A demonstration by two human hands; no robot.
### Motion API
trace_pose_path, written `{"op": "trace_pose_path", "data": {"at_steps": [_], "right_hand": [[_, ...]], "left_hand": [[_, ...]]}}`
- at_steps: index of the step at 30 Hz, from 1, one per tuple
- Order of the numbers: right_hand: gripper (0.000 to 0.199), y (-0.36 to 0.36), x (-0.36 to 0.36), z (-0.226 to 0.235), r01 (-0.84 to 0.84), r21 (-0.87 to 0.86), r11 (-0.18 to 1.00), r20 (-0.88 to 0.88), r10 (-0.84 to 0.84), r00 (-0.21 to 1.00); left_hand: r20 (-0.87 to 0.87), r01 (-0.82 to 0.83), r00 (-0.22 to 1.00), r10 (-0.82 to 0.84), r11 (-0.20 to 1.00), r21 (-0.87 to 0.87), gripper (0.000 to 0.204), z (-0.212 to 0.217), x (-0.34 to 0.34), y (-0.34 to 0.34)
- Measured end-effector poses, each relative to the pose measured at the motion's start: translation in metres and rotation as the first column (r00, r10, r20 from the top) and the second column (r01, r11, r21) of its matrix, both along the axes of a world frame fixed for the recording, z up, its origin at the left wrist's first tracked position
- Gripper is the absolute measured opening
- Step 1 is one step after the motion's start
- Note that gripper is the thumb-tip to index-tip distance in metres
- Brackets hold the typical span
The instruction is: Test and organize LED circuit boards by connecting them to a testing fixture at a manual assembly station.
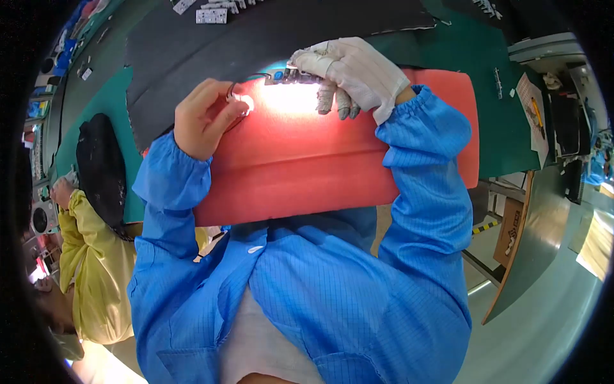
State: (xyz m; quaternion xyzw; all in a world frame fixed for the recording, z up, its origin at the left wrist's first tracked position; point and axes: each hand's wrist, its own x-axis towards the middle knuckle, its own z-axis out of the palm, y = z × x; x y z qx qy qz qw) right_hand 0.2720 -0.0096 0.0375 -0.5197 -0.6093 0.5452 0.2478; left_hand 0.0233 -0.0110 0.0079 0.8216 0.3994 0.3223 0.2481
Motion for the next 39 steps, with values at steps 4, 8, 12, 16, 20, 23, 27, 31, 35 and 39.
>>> {"op": "trace_pose_path", "data": {"at_steps": [4, 8, 12, 16, 20, 23, 27, 31, 35, 39], "right_hand": [[0.045, 0.001, 0.002, -0.002, 0.105, -0.061, 0.993, -0.07, -0.109, 0.992], [0.047, 0.001, 0.004, 0.003, 0.124, -0.087, 0.988, -0.016, -0.126, 0.992], [0.05, 0.003, 0.012, -0.004, 0.161, -0.012, 0.987, -0.032, -0.161, 0.986], [0.051, 0.007, 0.026, -0.022, 0.081, 0.312, 0.947, -0.146, -0.036, 0.989], [0.056, 0.014, 0.016, 0.008, 0.046, -0.009, 0.999, -0.069, -0.047, 0.997], [0.065, 0.012, 0.018, 0.015, 0.004, -0.021, 1.0, -0.2, -0.008, 0.98], [0.068, 0.003, 0.022, 0.018, 0.049, -0.018, 0.999, -0.173, -0.051, 0.984], [0.065, -0.003, 0.022, 0.021, 0.066, -0.043, 0.997, -0.114, -0.07, 0.991], [0.055, -0.014, 0.023, 0.025, 0.14, -0.035, 0.989, -0.167, -0.144, 0.975], [0.042, -0.062, 0.087, 0.032, 0.284, -0.004, 0.959, -0.38, -0.264, 0.886]], "left_hand": [[0.071, -0.001, 0.997, 0.003, 0.999, -0.036, 0.024, -0.003, 0.004, -0.002], [0.084, -0.02, 0.996, 0.019, 1.0, 0.012, 0.019, 0.006, 0.007, -0.004], [0.11, -0.02, 0.994, 0.013, 0.998, 0.065, 0.017, 0.007, 0.01, -0.001], [0.105, -0.002, 0.994, -0.01, 0.994, 0.107, 0.019, 0.007, 0.011, 0.006], [-0.037, 0.031, 0.999, -0.026, 0.991, 0.133, 0.026, 0.005, 0.01, 0.009], [0.006, 0.041, 0.999, -0.042, 0.997, 0.071, 0.011, 0.009, 0.015, 0.007], [0.321, -0.029, 0.938, 0.13, 0.953, -0.301, 0.011, 0.012, 0.02, 0.009], [0.661, -0.255, 0.617, 0.427, 0.903, -0.345, 0.019, 0.002, -0.016, 0.053], [0.802, -0.476, 0.288, 0.524, 0.805, -0.354, 0.061, 0.024, -0.067, 0.049], [0.464, -0.736, 0.557, 0.689, 0.668, -0.109, 0.074, -0.025, -0.115, 0.008]]}}
